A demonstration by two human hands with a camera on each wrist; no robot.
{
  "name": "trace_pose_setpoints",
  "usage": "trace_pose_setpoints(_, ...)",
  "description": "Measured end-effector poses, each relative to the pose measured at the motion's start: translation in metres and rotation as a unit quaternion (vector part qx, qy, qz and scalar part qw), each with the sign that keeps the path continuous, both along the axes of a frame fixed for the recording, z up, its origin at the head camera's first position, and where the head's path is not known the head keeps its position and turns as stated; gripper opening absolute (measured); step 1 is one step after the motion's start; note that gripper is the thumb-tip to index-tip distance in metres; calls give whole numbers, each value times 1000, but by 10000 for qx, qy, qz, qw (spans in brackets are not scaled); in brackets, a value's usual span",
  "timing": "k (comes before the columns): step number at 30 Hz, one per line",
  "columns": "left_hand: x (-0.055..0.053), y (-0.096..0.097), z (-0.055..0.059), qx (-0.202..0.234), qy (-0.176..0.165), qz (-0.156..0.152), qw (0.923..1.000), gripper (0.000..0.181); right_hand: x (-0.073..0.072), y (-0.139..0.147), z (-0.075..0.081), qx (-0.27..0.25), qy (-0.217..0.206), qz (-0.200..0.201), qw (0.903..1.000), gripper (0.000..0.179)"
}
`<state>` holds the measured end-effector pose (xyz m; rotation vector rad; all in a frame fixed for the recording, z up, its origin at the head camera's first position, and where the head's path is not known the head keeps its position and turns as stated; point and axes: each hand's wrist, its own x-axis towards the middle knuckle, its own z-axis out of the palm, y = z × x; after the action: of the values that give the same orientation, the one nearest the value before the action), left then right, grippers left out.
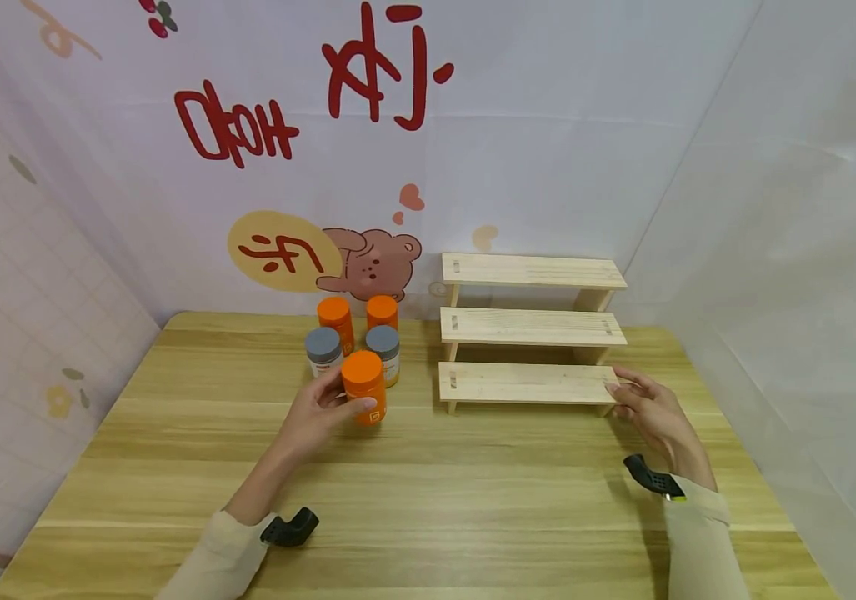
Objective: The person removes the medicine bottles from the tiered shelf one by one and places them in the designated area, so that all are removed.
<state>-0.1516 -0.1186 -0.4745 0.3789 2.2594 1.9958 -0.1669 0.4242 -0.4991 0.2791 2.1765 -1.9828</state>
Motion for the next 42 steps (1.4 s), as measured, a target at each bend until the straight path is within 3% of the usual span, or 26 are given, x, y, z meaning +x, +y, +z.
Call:
trace_pose_setpoints(11, 5, -27, -12, -310, -339, 420, 9981, 66, 1, 0, -1, 31, 20, -9, 10000, 78)
trace_pose_setpoints(28, 8, -42, -22, -398, -598, 570, 9958, 66, 0, 2, -3, 203, 30, 69, 9998, 76)
trace_pose_setpoints(42, 6, -54, -32, -434, -579, 499, 9961, 64, 2, 0, 0, -142, -60, -11, 9999, 77)
